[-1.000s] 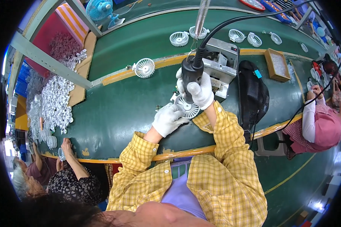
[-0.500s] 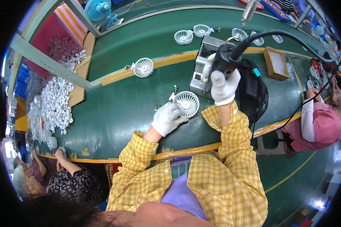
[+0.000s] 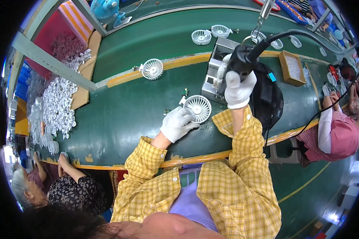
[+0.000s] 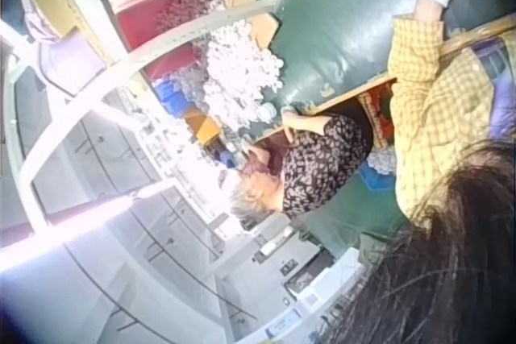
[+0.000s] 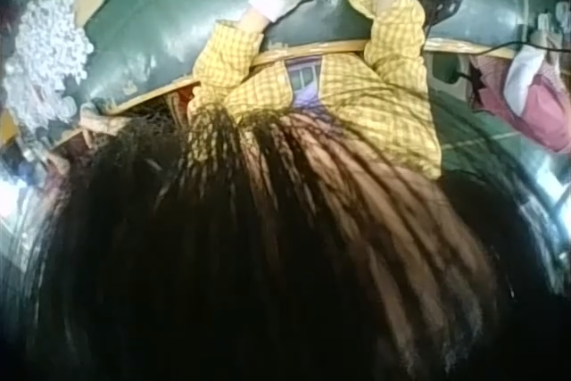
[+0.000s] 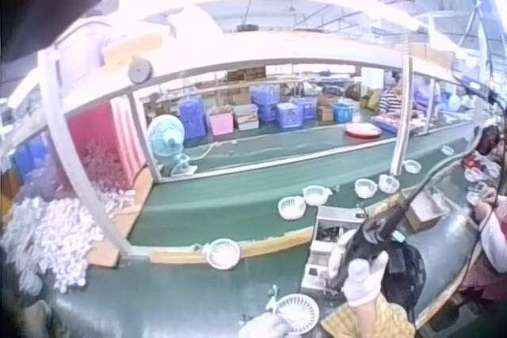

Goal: The person assembles mini fan grilles by aligning parts and fastening them with an electric screwdriver, then pushes the assembled components down the conveyor line.

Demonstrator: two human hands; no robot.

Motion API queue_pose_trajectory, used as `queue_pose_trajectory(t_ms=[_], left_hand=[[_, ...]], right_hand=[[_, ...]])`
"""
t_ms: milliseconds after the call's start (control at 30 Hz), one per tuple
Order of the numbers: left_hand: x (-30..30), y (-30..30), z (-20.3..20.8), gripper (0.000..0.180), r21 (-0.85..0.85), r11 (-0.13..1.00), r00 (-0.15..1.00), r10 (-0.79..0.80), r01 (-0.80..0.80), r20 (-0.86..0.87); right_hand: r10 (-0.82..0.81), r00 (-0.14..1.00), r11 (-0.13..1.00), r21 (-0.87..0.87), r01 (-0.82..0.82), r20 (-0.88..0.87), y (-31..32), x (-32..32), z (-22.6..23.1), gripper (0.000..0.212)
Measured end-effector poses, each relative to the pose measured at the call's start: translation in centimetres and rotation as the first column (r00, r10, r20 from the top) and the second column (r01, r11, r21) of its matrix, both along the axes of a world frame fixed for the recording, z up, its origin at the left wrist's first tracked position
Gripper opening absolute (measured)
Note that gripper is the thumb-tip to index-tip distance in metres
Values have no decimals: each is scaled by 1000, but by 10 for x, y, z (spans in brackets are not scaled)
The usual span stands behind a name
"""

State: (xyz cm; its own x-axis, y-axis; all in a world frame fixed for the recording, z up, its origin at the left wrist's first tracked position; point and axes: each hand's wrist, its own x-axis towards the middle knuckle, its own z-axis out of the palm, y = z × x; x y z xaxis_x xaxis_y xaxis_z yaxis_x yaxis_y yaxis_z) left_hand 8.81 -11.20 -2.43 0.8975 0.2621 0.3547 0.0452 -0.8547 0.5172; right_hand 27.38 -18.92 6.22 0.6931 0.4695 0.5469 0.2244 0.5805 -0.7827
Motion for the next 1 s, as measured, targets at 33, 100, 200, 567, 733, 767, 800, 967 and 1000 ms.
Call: queue_pose_trajectory(t_ms=[33, 100, 200, 567, 733, 767, 800, 967, 1000], left_hand=[[0, 0, -2, 21, 0, 1000, 1000, 2, -2, -2], [-1, 1, -2, 21, 0, 1000, 1000, 5, -5, -4], [-1, 0, -1, 22, -3, 1000, 1000, 4, -4, 10], [2, -1, -4, 21, 5, 1000, 998, 8, -9, 70], [1, 0, -3, 21, 13, 1000, 999, 14, -14, 38], [1, 1, -3, 21, 13, 1000, 1000, 7, -8, 28], [1, 2, -1, 21, 15, 1000, 1000, 4, -4, 28], [-4, 32, 8, 20, 25, 999, 952, -27, 21, 304], [-1, 39, 12, 19, -17, 1000, 933, 15, -10, 359]], right_hand=[[31, 1000, 999, -41, -31, -4, -3, -6, 5, 74], [140, 986, 989, 58, -135, -91, -4, -13, -1, 69], [325, 925, 945, 97, -311, -198, -8, -35, -1, 74], [465, 840, 872, -24, -490, -279, 11, -65, -33, 81], [670, 704, 718, -37, -695, -233, 15, -56, -32, 78], [699, 666, 694, 25, -719, -258, 14, -53, -36, 76], [727, 627, 670, 90, -737, -281, 15, -51, -36, 74], [624, 781, 730, 365, -577, -13, -4, -28, 5, 71], [579, 815, 739, 412, -533, 16, -9, -24, 12, 83]])
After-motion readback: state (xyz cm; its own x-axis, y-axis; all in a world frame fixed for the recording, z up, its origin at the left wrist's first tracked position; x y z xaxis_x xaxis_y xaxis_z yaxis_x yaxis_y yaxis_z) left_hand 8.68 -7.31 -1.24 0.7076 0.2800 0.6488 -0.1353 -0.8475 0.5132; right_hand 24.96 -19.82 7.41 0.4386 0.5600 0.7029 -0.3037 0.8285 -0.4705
